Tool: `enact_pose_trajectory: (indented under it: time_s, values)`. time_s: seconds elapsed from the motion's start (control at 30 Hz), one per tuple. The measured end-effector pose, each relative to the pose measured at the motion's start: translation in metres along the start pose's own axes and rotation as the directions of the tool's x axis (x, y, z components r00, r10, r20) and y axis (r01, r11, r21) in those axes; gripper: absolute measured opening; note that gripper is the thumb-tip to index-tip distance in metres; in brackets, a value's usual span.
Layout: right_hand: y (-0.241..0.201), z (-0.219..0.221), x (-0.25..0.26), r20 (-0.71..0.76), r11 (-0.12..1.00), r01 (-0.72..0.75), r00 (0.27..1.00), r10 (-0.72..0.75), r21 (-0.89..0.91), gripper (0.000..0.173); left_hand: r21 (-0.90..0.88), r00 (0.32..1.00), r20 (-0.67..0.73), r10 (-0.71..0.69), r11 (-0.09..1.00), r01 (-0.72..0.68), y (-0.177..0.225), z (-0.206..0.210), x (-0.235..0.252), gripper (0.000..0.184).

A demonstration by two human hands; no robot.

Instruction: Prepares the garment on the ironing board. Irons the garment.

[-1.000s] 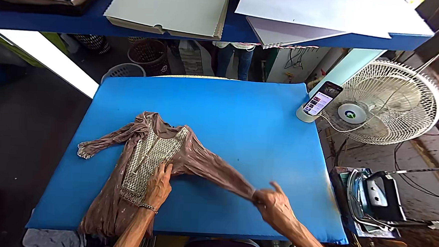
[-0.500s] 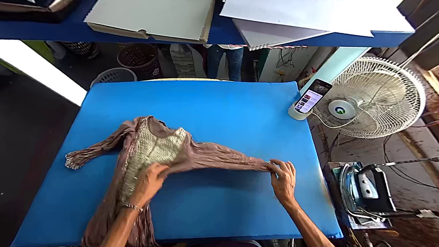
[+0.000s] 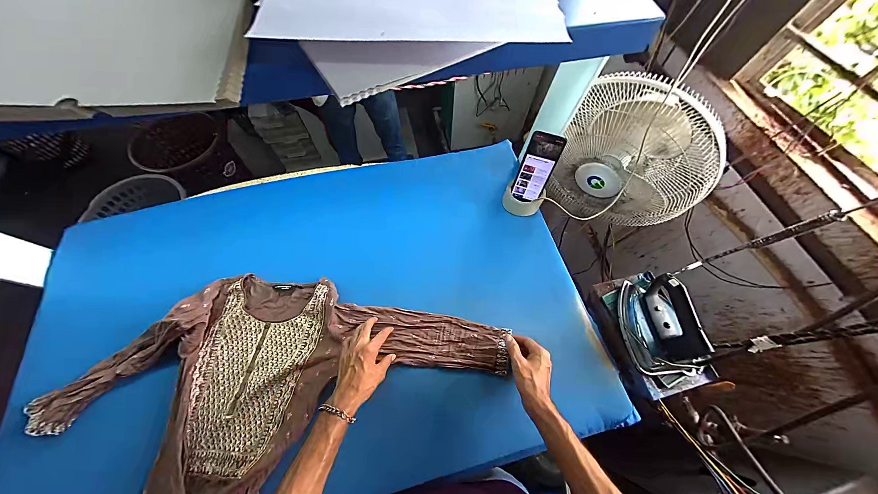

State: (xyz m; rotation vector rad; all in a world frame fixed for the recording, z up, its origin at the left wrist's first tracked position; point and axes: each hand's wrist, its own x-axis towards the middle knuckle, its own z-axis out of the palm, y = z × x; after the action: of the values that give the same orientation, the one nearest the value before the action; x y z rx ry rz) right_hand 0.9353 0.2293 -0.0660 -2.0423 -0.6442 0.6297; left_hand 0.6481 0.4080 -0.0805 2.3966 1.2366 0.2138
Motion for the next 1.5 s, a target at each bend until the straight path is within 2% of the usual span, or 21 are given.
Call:
enact_pose_trajectory:
  time_s: [0.1, 0.17, 0.2, 0.27, 0.33, 0.4, 0.5, 0.63, 0.7, 0.8, 0.87, 0.93, 1.0, 1.07, 1.1, 1.2, 1.27, 1.3, 1.37, 1.43, 1.5]
  values:
    - [-0.017, 0.000, 0.008, 0.207, 0.946, -0.173, 0.971, 0.117, 0.276, 0.039, -0.011, 0.998, -0.046, -0.048, 0.999, 0.048, -0.013, -0.012, 0.009, 0.046]
    - [-0.015, -0.004, 0.018, 0.385, 0.843, -0.364, 0.899, 0.207, 0.397, 0.053, 0.014, 0.992, -0.063, -0.105, 0.994, 0.106, -0.027, -0.023, 0.016, 0.038]
    - [-0.012, -0.007, 0.023, 0.434, 0.817, -0.411, 0.873, 0.224, 0.404, 0.058, 0.029, 0.989, -0.067, -0.128, 0.991, 0.130, -0.035, -0.027, 0.019, 0.036]
    - [-0.009, -0.021, 0.027, 0.494, 0.809, -0.442, 0.841, 0.222, 0.388, 0.065, 0.035, 0.987, -0.077, -0.141, 0.989, 0.144, -0.050, -0.028, 0.022, 0.040]
    - [-0.010, -0.035, 0.029, 0.551, 0.797, -0.459, 0.811, 0.197, 0.391, 0.071, 0.050, 0.987, -0.066, -0.145, 0.988, 0.148, -0.057, -0.029, 0.023, 0.052]
    - [-0.006, -0.042, 0.029, 0.580, 0.818, -0.431, 0.801, 0.152, 0.381, 0.067, 0.122, 0.983, -0.042, -0.177, 0.976, 0.181, -0.052, -0.028, 0.021, 0.067]
    - [0.007, -0.045, 0.026, 0.567, 0.889, -0.327, 0.818, 0.096, 0.320, 0.048, 0.209, 0.973, -0.088, -0.214, 0.951, 0.228, -0.033, -0.011, 0.014, 0.075]
    - [0.012, -0.049, 0.021, 0.532, 0.920, -0.248, 0.845, 0.053, 0.302, 0.046, 0.171, 0.968, -0.153, -0.196, 0.960, 0.222, 0.034, 0.038, 0.002, 0.085]
    - [0.016, -0.052, 0.018, 0.526, 0.939, -0.239, 0.847, 0.078, 0.246, 0.053, 0.155, 0.987, -0.135, -0.081, 0.983, 0.102, 0.082, 0.070, -0.009, 0.083]
    - [0.013, -0.059, 0.015, 0.514, 0.974, -0.182, 0.853, 0.086, 0.138, 0.060, 0.114, 0.983, -0.066, 0.174, 0.980, -0.165, 0.147, 0.111, -0.026, 0.079]
    - [0.004, -0.081, 0.014, 0.330, 0.997, 0.033, 0.944, -0.009, -0.066, 0.054, 0.048, 0.958, -0.010, 0.288, 0.957, -0.287, 0.176, 0.128, -0.035, 0.082]
    - [-0.007, -0.130, 0.031, 0.019, 0.917, 0.174, 0.984, -0.180, -0.359, 0.049, 0.016, 0.951, 0.006, 0.310, 0.951, -0.310, 0.189, 0.134, -0.037, 0.085]
    - [-0.013, -0.187, 0.067, -0.248, 0.862, 0.084, 0.940, -0.236, -0.500, 0.061, -0.007, 0.948, 0.030, 0.318, 0.948, -0.318, 0.189, 0.131, -0.040, 0.082]
    - [-0.002, -0.227, 0.108, -0.340, 0.878, -0.099, 0.937, -0.076, -0.468, 0.083, -0.052, 0.926, 0.059, 0.374, 0.927, -0.371, 0.183, 0.125, -0.044, 0.078]
    - [0.007, -0.238, 0.124, -0.337, 0.883, -0.167, 0.941, 0.011, -0.438, 0.082, -0.094, 0.908, 0.077, 0.411, 0.910, -0.404, 0.180, 0.122, -0.045, 0.075]
    - [0.027, -0.259, 0.153, -0.170, 0.919, -0.208, 0.973, 0.159, -0.334, 0.082, -0.289, 0.883, 0.112, 0.455, 0.865, -0.410, 0.175, 0.107, -0.038, 0.069]
    - [0.023, -0.265, 0.157, -0.059, 0.953, -0.250, 0.968, 0.243, -0.173, 0.073, -0.439, 0.919, 0.053, 0.391, 0.836, -0.330, 0.173, 0.084, -0.026, 0.059]
    - [0.019, -0.264, 0.157, -0.038, 0.947, -0.311, 0.950, 0.309, -0.079, 0.067, -0.459, 0.934, 0.021, 0.358, 0.833, -0.309, 0.168, 0.068, -0.017, 0.053]
    - [0.008, -0.250, 0.154, -0.043, 0.914, -0.405, 0.913, 0.406, 0.034, 0.060, -0.395, 0.957, 0.004, 0.290, 0.880, -0.265, 0.147, 0.030, 0.008, 0.043]
    - [-0.016, -0.221, 0.140, 0.008, 0.908, -0.418, 0.908, 0.418, 0.027, 0.061, -0.286, 0.982, 0.052, 0.179, 0.945, -0.157, 0.109, -0.003, 0.040, 0.039]
    - [-0.041, -0.188, 0.113, 0.207, 0.947, -0.302, 0.925, 0.318, -0.109, 0.067, -0.137, 0.989, 0.079, 0.124, 0.984, -0.113, 0.063, -0.006, 0.073, 0.041]
